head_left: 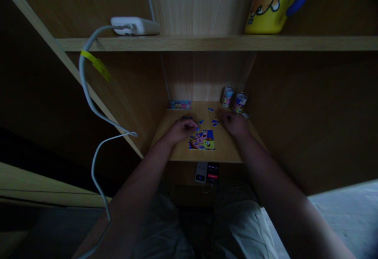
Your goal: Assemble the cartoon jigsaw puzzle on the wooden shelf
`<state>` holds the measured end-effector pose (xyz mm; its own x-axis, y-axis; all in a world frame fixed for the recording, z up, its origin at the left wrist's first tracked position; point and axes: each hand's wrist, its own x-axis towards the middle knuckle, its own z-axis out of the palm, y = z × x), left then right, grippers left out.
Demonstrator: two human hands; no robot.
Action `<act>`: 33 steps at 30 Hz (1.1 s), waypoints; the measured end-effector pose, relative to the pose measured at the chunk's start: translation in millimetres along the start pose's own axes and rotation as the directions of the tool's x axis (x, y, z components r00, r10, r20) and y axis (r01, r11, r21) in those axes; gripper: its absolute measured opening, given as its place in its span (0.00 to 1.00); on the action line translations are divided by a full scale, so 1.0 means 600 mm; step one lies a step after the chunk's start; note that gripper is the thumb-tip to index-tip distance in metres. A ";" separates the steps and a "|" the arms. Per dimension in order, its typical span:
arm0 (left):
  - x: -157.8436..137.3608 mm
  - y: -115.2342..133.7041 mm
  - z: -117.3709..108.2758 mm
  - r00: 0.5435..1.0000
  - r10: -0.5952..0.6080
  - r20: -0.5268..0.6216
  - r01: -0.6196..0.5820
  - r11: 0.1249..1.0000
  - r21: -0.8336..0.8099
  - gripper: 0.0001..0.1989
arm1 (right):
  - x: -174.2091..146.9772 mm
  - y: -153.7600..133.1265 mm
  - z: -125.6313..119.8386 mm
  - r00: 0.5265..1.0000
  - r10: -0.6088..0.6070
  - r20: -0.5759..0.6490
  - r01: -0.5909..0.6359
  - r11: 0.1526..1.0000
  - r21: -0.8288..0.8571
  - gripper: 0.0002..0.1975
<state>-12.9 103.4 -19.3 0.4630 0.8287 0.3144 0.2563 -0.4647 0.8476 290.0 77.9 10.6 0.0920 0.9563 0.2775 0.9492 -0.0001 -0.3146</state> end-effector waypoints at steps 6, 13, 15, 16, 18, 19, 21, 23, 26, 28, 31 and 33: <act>0.002 0.002 -0.006 0.997 0.011 -0.081 -0.008 0.999 0.036 0.12 | 0.001 0.002 0.002 1.000 0.007 0.000 -0.007 1.000 -0.004 0.26; 0.000 0.005 -0.008 0.995 0.017 -0.097 -0.013 0.999 0.033 0.13 | 0.000 0.002 0.000 1.000 0.025 -0.013 -0.025 1.000 0.009 0.24; 0.000 0.003 -0.008 0.997 0.011 -0.080 -0.008 0.999 0.034 0.13 | 0.000 0.002 0.000 0.999 0.031 -0.006 -0.031 1.000 0.003 0.24; 0.000 0.002 -0.008 0.997 0.008 -0.081 -0.005 0.999 0.036 0.13 | 0.001 0.002 0.000 1.000 0.031 -0.005 -0.031 1.000 -0.002 0.24; 0.001 0.000 -0.008 0.996 0.000 -0.088 0.003 0.999 0.036 0.12 | 0.001 0.003 0.001 1.000 0.025 -0.008 -0.025 1.000 -0.007 0.25; 0.001 0.000 -0.008 0.996 -0.006 -0.090 0.009 0.999 0.033 0.12 | 0.001 0.003 0.001 1.000 0.019 -0.010 -0.019 1.000 -0.007 0.25; 0.001 0.000 -0.008 0.996 -0.017 -0.086 0.019 1.000 0.021 0.12 | 0.001 0.003 0.001 1.000 0.013 -0.015 -0.013 1.000 -0.001 0.24; 0.002 0.000 -0.007 0.996 -0.017 -0.082 0.018 1.000 0.014 0.13 | -0.001 0.001 -0.001 1.000 0.013 -0.013 -0.013 1.000 0.009 0.24; 0.002 0.000 -0.006 0.997 -0.007 -0.081 0.009 0.999 0.031 0.13 | -0.003 -0.003 -0.007 0.999 0.036 -0.011 -0.035 0.999 0.019 0.24; 0.003 -0.001 -0.005 0.997 0.002 -0.072 0.001 0.999 0.049 0.12 | -0.005 -0.003 -0.011 0.996 0.083 -0.024 -0.083 0.996 0.017 0.25; 0.004 -0.006 -0.006 0.998 0.010 -0.060 -0.006 0.998 0.069 0.10 | -0.006 0.001 -0.018 0.980 0.193 -0.056 -0.190 0.981 0.044 0.29; 0.004 -0.010 -0.006 0.998 0.005 -0.066 0.001 0.996 0.089 0.09 | -0.005 0.004 -0.019 0.966 0.247 -0.076 -0.242 0.968 0.061 0.29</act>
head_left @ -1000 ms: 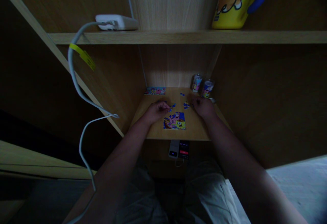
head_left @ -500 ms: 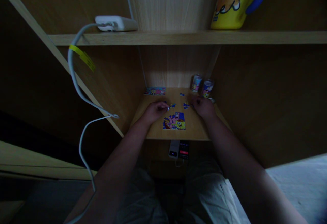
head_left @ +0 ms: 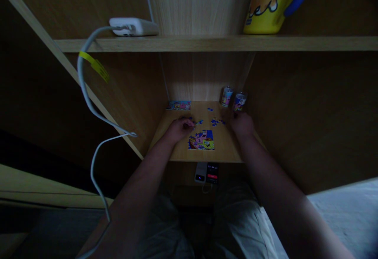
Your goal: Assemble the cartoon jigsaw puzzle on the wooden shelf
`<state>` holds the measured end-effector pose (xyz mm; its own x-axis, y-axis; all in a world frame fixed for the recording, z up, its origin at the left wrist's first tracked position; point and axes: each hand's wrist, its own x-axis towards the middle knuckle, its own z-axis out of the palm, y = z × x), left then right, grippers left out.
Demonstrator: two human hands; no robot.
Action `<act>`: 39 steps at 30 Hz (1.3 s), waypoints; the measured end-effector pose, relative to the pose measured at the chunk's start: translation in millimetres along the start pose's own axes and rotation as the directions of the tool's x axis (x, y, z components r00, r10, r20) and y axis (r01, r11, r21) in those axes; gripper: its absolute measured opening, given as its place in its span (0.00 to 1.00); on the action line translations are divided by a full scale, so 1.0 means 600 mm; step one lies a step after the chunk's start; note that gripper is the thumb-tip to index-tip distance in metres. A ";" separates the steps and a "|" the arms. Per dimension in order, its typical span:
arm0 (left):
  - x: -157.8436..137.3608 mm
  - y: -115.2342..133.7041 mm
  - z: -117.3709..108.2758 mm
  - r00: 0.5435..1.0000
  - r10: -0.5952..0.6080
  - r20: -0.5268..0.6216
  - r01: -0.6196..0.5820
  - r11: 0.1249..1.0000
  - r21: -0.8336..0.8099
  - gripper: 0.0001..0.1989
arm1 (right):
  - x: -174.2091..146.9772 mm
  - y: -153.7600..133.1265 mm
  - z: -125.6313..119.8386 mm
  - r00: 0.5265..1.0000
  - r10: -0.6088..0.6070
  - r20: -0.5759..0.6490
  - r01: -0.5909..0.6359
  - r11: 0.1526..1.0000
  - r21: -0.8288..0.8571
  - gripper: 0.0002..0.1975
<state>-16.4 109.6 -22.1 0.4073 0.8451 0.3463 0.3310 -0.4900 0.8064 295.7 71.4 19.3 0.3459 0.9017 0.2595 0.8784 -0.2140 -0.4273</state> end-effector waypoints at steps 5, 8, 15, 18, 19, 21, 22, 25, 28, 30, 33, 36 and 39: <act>0.001 -0.011 0.000 1.000 -0.008 -0.026 0.008 0.999 0.034 0.06 | 0.002 0.002 0.002 0.998 0.041 -0.046 -0.041 0.999 0.004 0.27; 0.001 -0.011 0.000 0.999 -0.006 -0.039 0.008 0.999 0.050 0.05 | 0.003 0.002 0.001 0.996 0.067 -0.061 -0.066 0.997 0.026 0.28; -0.002 0.010 -0.003 0.998 -0.061 -0.002 0.061 0.993 0.103 0.04 | 0.007 0.007 0.006 0.992 0.111 -0.051 -0.108 0.992 0.063 0.33; -0.003 0.014 -0.004 0.997 -0.081 0.015 0.078 0.991 0.111 0.04 | 0.009 0.010 0.009 0.996 0.087 -0.033 -0.085 0.995 0.049 0.33; -0.002 0.013 -0.004 0.996 -0.084 0.014 0.082 0.991 0.107 0.04 | 0.009 0.010 0.009 0.996 0.079 -0.033 -0.077 0.996 0.041 0.33; -0.001 0.011 -0.004 0.996 -0.084 0.015 0.083 0.992 0.096 0.04 | 0.009 0.010 0.010 0.997 0.072 -0.035 -0.071 0.997 0.021 0.35; -0.001 0.009 -0.003 0.997 -0.079 0.011 0.078 0.993 0.093 0.04 | 0.009 0.010 0.010 0.997 0.066 -0.036 -0.065 0.998 0.014 0.35; 0.001 0.004 -0.002 0.999 -0.050 -0.015 0.052 0.992 0.116 0.05 | 0.008 0.007 0.016 0.999 -0.044 -0.009 0.044 0.999 0.028 0.29; 0.002 0.005 -0.001 0.999 -0.029 -0.037 0.034 0.989 0.146 0.05 | 0.007 0.005 0.026 0.972 -0.232 0.044 0.228 0.970 0.082 0.23; 0.000 0.011 -0.003 0.998 -0.033 -0.046 0.040 0.986 0.162 0.04 | 0.008 0.006 0.031 0.956 -0.287 0.056 0.281 0.954 0.101 0.23; -0.003 0.023 -0.009 0.991 -0.050 -0.128 0.074 0.978 0.195 0.05 | 0.011 0.012 0.035 0.965 -0.261 0.022 0.258 0.962 0.087 0.23; -0.006 0.033 -0.018 0.965 -0.086 -0.247 0.143 0.964 0.223 0.07 | 0.014 0.017 0.037 0.971 -0.241 -0.003 0.240 0.966 0.097 0.22; -0.007 0.035 -0.025 0.943 -0.138 -0.301 0.214 0.948 0.236 0.07 | 0.015 0.016 0.041 0.957 -0.290 -0.002 0.287 0.946 0.148 0.19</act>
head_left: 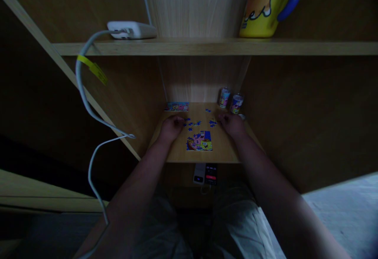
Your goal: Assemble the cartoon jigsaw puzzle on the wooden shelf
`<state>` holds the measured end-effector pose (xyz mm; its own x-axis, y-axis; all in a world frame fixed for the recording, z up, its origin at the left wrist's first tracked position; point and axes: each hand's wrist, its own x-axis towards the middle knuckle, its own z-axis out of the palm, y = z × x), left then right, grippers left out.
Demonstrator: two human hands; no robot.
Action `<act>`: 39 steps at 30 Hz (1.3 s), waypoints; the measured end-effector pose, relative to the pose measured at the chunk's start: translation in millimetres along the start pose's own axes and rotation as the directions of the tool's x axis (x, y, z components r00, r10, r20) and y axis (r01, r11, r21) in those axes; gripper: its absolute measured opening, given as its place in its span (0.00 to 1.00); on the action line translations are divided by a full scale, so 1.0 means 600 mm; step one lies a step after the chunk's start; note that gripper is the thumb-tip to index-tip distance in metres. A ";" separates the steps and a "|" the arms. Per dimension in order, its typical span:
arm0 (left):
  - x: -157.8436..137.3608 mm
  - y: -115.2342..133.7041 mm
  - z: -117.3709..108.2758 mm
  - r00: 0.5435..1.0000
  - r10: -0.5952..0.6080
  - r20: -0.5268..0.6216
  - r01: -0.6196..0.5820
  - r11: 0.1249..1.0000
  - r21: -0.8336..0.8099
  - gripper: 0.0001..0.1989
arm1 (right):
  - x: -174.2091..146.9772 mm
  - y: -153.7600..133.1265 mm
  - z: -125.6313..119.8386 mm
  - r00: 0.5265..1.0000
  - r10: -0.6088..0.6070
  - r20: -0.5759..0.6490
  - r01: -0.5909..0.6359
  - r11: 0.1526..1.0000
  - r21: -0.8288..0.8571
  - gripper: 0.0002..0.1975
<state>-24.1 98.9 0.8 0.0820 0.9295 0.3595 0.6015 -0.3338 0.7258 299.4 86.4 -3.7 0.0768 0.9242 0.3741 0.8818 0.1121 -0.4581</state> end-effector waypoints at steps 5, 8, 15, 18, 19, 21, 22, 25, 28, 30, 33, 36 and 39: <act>0.002 -0.005 0.002 1.000 -0.014 0.001 0.014 1.000 0.016 0.06 | -0.003 -0.002 0.010 0.982 -0.161 0.103 0.150 0.982 0.111 0.15; 0.001 -0.005 0.004 1.000 -0.024 0.005 0.024 1.000 0.012 0.07 | -0.003 0.000 0.013 0.971 -0.191 0.145 0.175 0.978 0.117 0.14; 0.001 0.003 -0.008 0.993 -0.103 -0.056 0.109 0.986 0.128 0.08 | 0.000 0.002 0.021 0.933 -0.298 0.199 0.239 0.931 0.274 0.04; 0.004 0.003 -0.012 0.989 -0.127 -0.081 0.140 0.973 0.184 0.10 | 0.000 0.002 0.027 0.914 -0.348 0.208 0.267 0.903 0.337 0.06; 0.005 0.002 -0.013 0.988 -0.132 -0.082 0.146 0.967 0.208 0.10 | -0.001 0.002 0.029 0.912 -0.359 0.200 0.278 0.898 0.342 0.07; 0.007 0.001 -0.014 0.987 -0.143 -0.071 0.156 0.952 0.264 0.11 | 0.000 0.002 0.031 0.917 -0.364 0.164 0.298 0.897 0.327 0.07; 0.007 0.001 -0.015 0.988 -0.144 -0.061 0.156 0.943 0.295 0.12 | 0.001 0.003 0.031 0.922 -0.360 0.141 0.304 0.901 0.310 0.07; 0.006 0.000 -0.015 0.991 -0.128 -0.031 0.130 0.918 0.375 0.14 | 0.004 0.007 0.028 0.946 -0.317 0.067 0.294 0.926 0.238 0.08; 0.003 -0.002 -0.013 0.997 -0.082 -0.008 0.077 0.894 0.441 0.16 | 0.007 0.012 0.025 0.960 -0.280 -0.013 0.278 0.945 0.174 0.08; 0.002 -0.002 -0.010 0.998 -0.060 0.003 0.051 0.874 0.483 0.16 | 0.008 0.014 0.024 0.966 -0.254 -0.052 0.258 0.955 0.144 0.08; -0.001 -0.001 -0.003 0.998 -0.043 0.042 0.016 0.862 0.507 0.17 | 0.008 0.014 0.023 0.975 -0.212 -0.070 0.220 0.966 0.137 0.09; -0.004 0.004 0.004 0.989 0.022 0.147 -0.090 0.873 0.480 0.20 | 0.005 0.009 0.020 0.982 -0.178 -0.061 0.186 0.969 0.165 0.09; -0.008 0.010 0.008 0.968 0.066 0.241 -0.174 0.869 0.462 0.23 | 0.004 0.004 0.013 0.990 -0.095 -0.102 0.116 0.967 0.226 0.10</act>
<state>-16.9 93.2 0.4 0.3109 0.9158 0.2544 0.8760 -0.3799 0.2971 298.3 92.0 -9.9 0.0397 0.8673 0.4962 0.7565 0.2983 -0.5820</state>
